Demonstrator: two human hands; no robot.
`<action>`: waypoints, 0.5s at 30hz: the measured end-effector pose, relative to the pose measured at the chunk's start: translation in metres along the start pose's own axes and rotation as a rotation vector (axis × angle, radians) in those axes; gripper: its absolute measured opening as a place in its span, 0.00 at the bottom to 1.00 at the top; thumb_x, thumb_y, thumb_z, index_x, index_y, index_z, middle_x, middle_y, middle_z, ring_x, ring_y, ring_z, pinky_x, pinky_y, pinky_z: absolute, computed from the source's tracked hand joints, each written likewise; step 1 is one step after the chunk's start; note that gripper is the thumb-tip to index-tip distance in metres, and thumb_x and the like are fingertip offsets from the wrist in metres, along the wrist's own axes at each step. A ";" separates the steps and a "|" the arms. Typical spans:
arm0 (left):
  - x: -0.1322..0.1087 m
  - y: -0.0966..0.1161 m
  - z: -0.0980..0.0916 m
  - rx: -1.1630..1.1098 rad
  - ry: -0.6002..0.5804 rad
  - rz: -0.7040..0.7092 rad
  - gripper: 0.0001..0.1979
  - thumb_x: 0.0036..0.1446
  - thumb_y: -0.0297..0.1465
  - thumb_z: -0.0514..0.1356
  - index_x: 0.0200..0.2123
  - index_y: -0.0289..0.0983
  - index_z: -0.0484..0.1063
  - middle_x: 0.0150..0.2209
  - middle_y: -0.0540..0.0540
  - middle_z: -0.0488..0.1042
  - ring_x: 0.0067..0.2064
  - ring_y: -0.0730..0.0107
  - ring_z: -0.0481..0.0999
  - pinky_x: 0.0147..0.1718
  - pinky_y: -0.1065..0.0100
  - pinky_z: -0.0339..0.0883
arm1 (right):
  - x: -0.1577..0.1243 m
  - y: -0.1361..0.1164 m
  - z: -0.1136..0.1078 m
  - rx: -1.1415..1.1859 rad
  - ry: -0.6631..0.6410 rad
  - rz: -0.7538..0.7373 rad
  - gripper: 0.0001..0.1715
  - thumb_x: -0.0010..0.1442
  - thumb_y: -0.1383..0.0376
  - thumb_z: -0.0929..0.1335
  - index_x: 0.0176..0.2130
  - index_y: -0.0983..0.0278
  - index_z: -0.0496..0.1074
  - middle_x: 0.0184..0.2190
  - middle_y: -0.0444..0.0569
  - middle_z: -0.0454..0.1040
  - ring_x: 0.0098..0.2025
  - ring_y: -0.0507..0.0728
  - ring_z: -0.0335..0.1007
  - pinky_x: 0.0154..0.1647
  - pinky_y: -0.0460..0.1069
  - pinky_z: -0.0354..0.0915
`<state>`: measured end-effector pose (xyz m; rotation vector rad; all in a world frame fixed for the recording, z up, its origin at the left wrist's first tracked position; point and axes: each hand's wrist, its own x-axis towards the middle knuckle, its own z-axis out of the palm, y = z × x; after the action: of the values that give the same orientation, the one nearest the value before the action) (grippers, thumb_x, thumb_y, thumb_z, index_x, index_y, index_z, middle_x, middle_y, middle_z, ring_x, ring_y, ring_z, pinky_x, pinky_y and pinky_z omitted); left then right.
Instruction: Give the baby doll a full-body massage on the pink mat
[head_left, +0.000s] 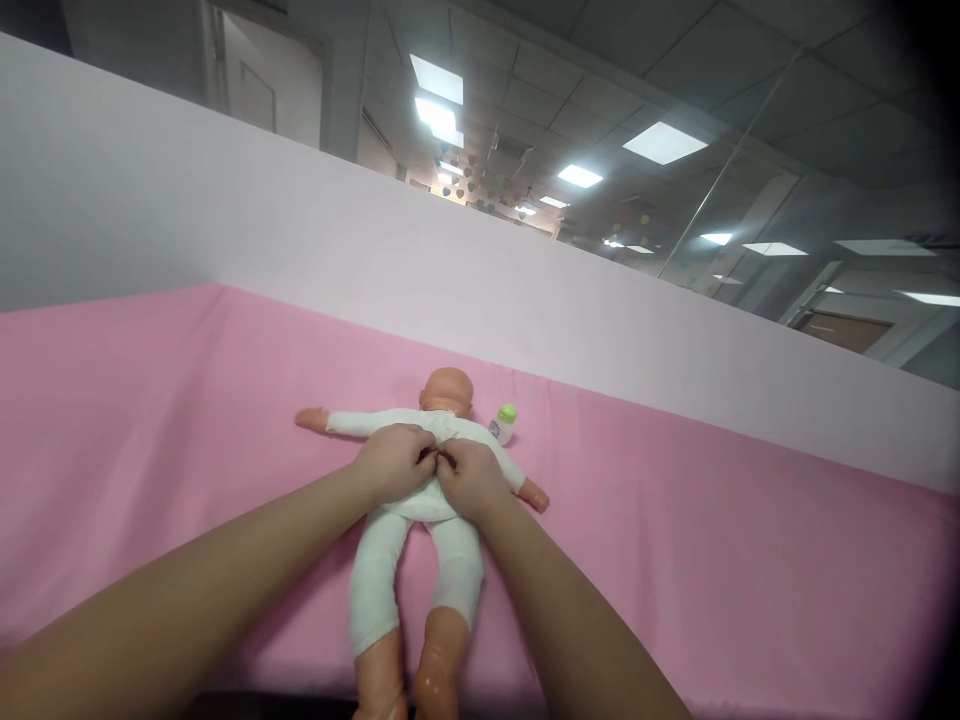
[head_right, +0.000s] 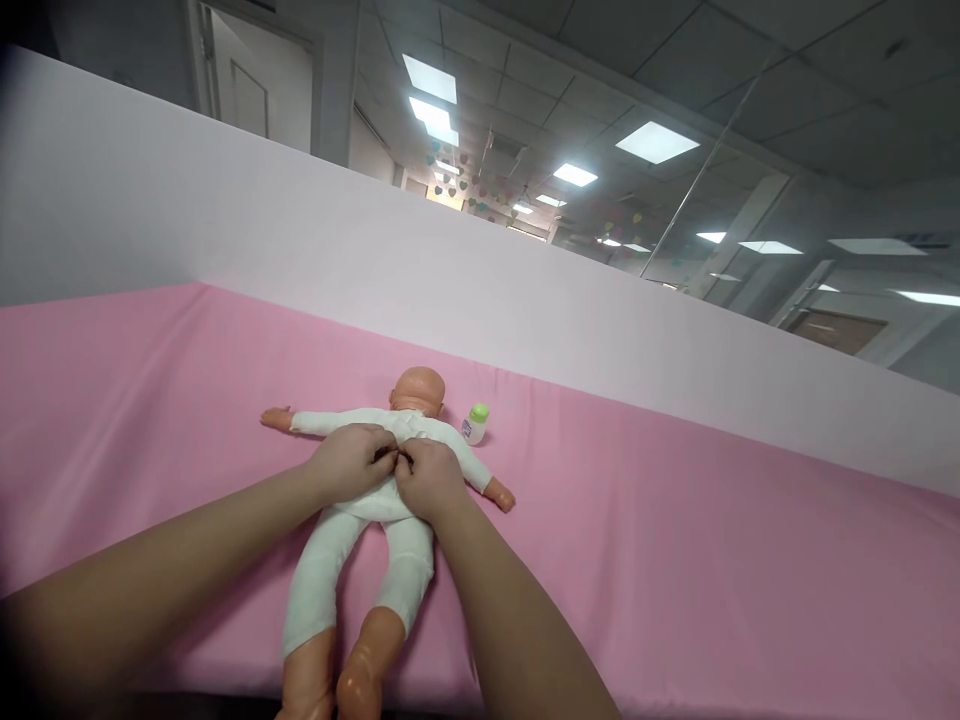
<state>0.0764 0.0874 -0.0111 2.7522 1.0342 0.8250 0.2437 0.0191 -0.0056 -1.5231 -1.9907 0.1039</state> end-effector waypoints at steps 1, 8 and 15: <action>-0.001 0.000 0.000 -0.005 0.016 0.008 0.10 0.61 0.32 0.56 0.29 0.39 0.73 0.30 0.47 0.75 0.34 0.60 0.74 0.34 0.60 0.63 | 0.000 0.000 0.000 0.004 0.013 -0.013 0.11 0.63 0.69 0.64 0.33 0.61 0.76 0.34 0.46 0.78 0.36 0.56 0.71 0.38 0.50 0.63; -0.005 0.006 -0.002 -0.011 0.262 0.141 0.10 0.61 0.29 0.55 0.40 0.36 0.76 0.40 0.41 0.76 0.45 0.56 0.73 0.49 0.56 0.67 | -0.001 0.002 0.004 -0.006 0.238 -0.091 0.08 0.62 0.68 0.66 0.39 0.61 0.77 0.37 0.48 0.78 0.43 0.58 0.71 0.49 0.54 0.64; 0.001 -0.002 0.006 -0.061 0.047 0.021 0.10 0.60 0.29 0.56 0.38 0.40 0.78 0.38 0.45 0.77 0.45 0.57 0.75 0.46 0.57 0.69 | 0.001 0.008 0.002 0.053 0.058 -0.066 0.12 0.64 0.67 0.65 0.42 0.60 0.79 0.41 0.48 0.80 0.44 0.59 0.73 0.50 0.55 0.67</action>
<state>0.0789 0.0903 -0.0167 2.7100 0.9731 0.9133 0.2488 0.0229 -0.0106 -1.4102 -1.9750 0.0831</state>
